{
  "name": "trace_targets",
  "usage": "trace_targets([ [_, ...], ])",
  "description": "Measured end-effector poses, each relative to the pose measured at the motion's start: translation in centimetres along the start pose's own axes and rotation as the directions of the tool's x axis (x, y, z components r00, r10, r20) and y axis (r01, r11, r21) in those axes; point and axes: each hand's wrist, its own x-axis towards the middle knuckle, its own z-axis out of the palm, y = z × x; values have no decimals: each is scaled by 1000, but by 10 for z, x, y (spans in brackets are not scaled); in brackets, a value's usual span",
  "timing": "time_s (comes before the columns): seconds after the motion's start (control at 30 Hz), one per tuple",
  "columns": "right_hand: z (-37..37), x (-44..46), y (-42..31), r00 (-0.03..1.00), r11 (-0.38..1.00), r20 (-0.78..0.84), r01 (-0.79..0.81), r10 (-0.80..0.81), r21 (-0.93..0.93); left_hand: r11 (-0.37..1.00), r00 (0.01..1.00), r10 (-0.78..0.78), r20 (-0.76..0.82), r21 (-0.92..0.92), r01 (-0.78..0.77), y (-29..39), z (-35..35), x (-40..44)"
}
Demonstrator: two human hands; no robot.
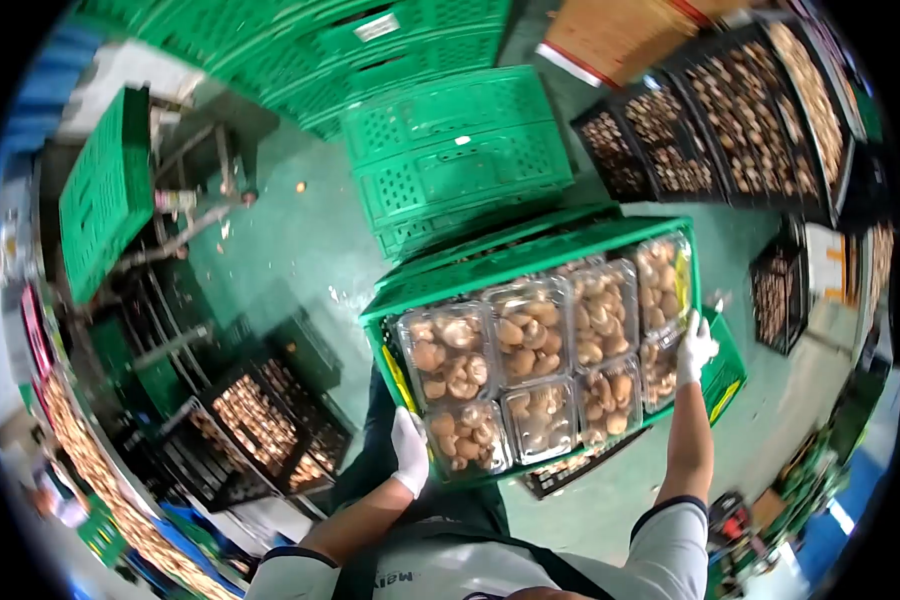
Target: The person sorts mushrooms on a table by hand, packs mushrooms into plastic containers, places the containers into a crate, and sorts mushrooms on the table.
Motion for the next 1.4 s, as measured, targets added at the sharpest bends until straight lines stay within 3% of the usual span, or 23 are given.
trace_targets([
  [0.03, -2, 7, -6, 1000, 998, 9, -23, 22, 54, 1000, 1000, 14, 17, 27, -15, -9, -2, -5],
  [0.07, -12, 11, -13, 991, 948, 121, -85, 50, 305, 1000, 1000, -15, -20, -11, 15, -14, 1, -8],
  [0.13, -4, 17, -8, 999, 902, 37, -17, 1, 432, 999, 999, 22, 44, 33, -23, -25, -3, -5],
  [0.2, -2, 27, -5, 970, 712, 233, -207, 62, 671, 1000, 1000, 17, 7, 15, -17, -25, -2, -5],
  [0.33, 2, 40, -45, 996, 789, 85, -56, 5, 612, 997, 996, 68, -56, -41, -70, -15, -9, 1],
  [0.4, 15, 52, -53, 998, 863, 65, -23, -11, 505, 987, 997, -16, -81, -162, 3, -1, -12, 6],
  [0.47, 11, 41, -77, 999, 875, -13, 51, -51, 482, 988, 989, 80, -123, -119, -95, 6, -9, 16],
  [0.5, -7, 36, -80, 980, 864, 178, -14, -88, 504, 993, 978, 101, -180, -39, -110, 15, -1, 15],
  [0.53, -3, 32, -79, 997, 827, 39, 27, -59, 562, 984, 971, 155, -181, 117, -135, -6, -4, 26],
  [0.6, -17, 23, -77, 988, 793, 151, -76, -20, 605, 976, 970, 210, -125, 85, -200, -3, 6, 30],
  [0.63, -25, 21, -75, 977, 839, 210, -142, 34, 526, 955, 962, 244, -123, 203, -216, 23, 12, 19],
  [0.67, -25, 22, -68, 969, 825, 238, -181, 59, 535, 985, 992, 120, -43, 127, -114, 18, 8, 20],
  [0.73, -17, 26, -51, 960, 733, 272, -237, 74, 638, 976, 992, 126, -26, 183, -119, 5, 5, 16],
  [0.8, -16, 30, -42, 956, 793, 293, -189, 13, 579, 986, 997, 78, -2, 148, -77, -2, -3, 10],
  [0.93, -10, 36, -41, 948, 788, 316, -227, 44, 573, 953, 985, 152, 78, 254, -167, -1, -19, 14],
  [1.07, -6, 51, -25, 932, 735, 357, -282, 58, 617, 949, 992, 103, 68, 292, -118, -5, -23, 12],
  [1.17, 38, 109, 52, 805, 874, 590, -245, -58, 420, 911, 983, -24, 180, 410, -52, 4, -24, 16],
  [1.2, -18, 47, -63, 822, 754, 562, -429, 97, 498, 891, 973, -41, 225, 449, -67, 11, -28, 20],
  [1.23, 10, 78, -19, 901, 954, 416, -10, -122, 300, 889, 946, -105, 307, 455, -49, 20, -37, 26],
  [1.27, 6, 81, -41, 987, 986, -9, 162, -162, 47, 888, 904, -171, 392, 459, -31, 32, -44, 29],
  [1.33, -37, 34, -148, 861, 893, -240, 445, -449, -74, 806, 848, 42, 528, 484, -341, 54, -69, 35],
  [1.37, -59, 9, -203, 761, 803, -275, 591, -588, -82, 822, 842, 97, 530, 435, -368, 63, -85, 37],
  [1.4, -78, -17, -260, 733, 725, -265, 673, -626, 149, 832, 835, 154, 528, 387, -398, 69, -104, 44],
])
